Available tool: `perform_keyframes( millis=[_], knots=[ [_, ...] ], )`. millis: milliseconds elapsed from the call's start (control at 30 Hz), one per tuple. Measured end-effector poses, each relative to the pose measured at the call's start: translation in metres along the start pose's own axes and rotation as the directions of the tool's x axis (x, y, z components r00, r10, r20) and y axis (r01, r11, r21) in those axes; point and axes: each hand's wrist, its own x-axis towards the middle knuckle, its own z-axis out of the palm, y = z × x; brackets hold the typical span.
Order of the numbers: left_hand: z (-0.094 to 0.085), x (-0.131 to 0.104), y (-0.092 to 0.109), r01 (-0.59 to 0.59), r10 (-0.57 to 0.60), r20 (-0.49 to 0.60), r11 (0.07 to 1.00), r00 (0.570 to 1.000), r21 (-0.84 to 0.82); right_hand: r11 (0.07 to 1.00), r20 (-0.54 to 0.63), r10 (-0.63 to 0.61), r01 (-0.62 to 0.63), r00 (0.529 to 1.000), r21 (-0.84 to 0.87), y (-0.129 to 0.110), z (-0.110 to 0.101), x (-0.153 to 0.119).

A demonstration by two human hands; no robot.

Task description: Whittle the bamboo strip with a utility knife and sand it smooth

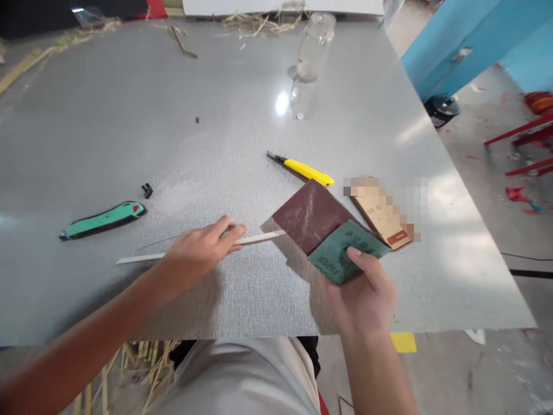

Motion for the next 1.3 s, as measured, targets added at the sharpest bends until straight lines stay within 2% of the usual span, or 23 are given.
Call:
perform_keyframes(
  millis=[67,133,200,233,300,333,367,433,467,500,567,633,700,800,900,1033,1167,1233,1300],
  knots=[
    [0.001,0.020,0.003,-0.039,0.041,0.021,0.998,0.999,-0.050,1.000,0.005,-0.010,0.010,1.000,-0.019,0.000,0.001,-0.003],
    [0.002,0.030,-0.001,-0.036,0.039,0.032,0.996,0.999,-0.080,0.998,-0.004,-0.045,0.045,0.999,-0.038,0.001,0.000,-0.006],
    [0.003,0.028,-0.011,-0.019,0.022,0.020,0.992,1.000,-0.128,0.981,-0.047,-0.187,0.185,0.981,-0.056,0.003,-0.001,-0.008],
    [0.004,0.024,-0.018,-0.005,0.006,0.003,0.988,1.000,-0.156,0.954,-0.081,-0.294,0.287,0.952,-0.091,0.004,-0.001,-0.010],
    [0.007,0.010,-0.031,0.017,-0.026,-0.039,0.979,0.999,-0.205,0.853,-0.082,-0.501,0.476,0.862,-0.214,0.006,0.000,-0.014],
    [0.009,0.003,-0.038,0.026,-0.041,-0.063,0.974,0.997,-0.223,0.799,-0.031,-0.559,0.529,0.828,-0.286,0.006,0.001,-0.017],
    [0.011,-0.003,-0.043,0.030,-0.055,-0.096,0.970,0.994,-0.241,0.752,0.055,-0.572,0.550,0.819,-0.363,0.007,0.002,-0.020],
    [0.015,-0.012,-0.049,0.052,-0.100,-0.146,0.952,0.984,-0.300,0.646,0.291,-0.495,0.570,0.819,-0.507,0.007,0.004,-0.022],
    [0.016,-0.014,-0.050,0.060,-0.120,-0.159,0.939,0.980,-0.337,0.576,0.408,-0.437,0.598,0.801,-0.557,0.007,0.005,-0.022],
    [0.018,-0.014,-0.050,0.061,-0.130,-0.162,0.925,0.978,-0.376,0.495,0.517,-0.380,0.641,0.767,-0.587,0.009,0.006,-0.022],
    [0.019,-0.008,-0.047,0.038,-0.122,-0.161,0.895,0.979,-0.444,0.347,0.693,-0.278,0.742,0.665,-0.573,0.014,0.010,-0.019],
    [0.021,0.001,-0.044,-0.016,-0.078,-0.176,0.878,0.981,-0.479,0.249,0.795,-0.181,0.809,0.579,-0.533,0.022,0.018,-0.017],
    [0.022,0.011,-0.043,-0.077,-0.032,-0.221,0.881,0.975,-0.467,0.173,0.829,-0.106,0.831,0.549,-0.528,0.031,0.028,-0.020],
    [0.026,0.018,-0.047,-0.147,0.028,-0.283,0.899,0.959,-0.411,0.130,0.844,-0.038,0.841,0.534,-0.526,0.040,0.046,-0.029],
    [0.029,0.019,-0.053,-0.182,0.050,-0.333,0.907,0.941,-0.379,0.164,0.847,0.025,0.833,0.532,-0.528,0.039,0.058,-0.031],
    [0.030,0.015,-0.055,-0.189,0.056,-0.347,0.912,0.936,-0.363,0.226,0.807,0.012,0.785,0.590,-0.577,0.030,0.050,-0.018],
    [0.028,0.015,-0.055,-0.167,0.040,-0.331,0.916,0.943,-0.364,0.201,0.738,-0.086,0.737,0.669,-0.645,0.030,0.036,-0.008],
    [0.028,0.015,-0.055,-0.149,0.033,-0.309,0.921,0.950,-0.359,0.169,0.727,-0.093,0.730,0.680,-0.662,0.035,0.039,-0.014],
    [0.028,0.014,-0.055,-0.145,0.035,-0.303,0.926,0.952,-0.350,0.149,0.748,-0.051,0.746,0.662,-0.649,0.040,0.048,-0.023]
  ],
)
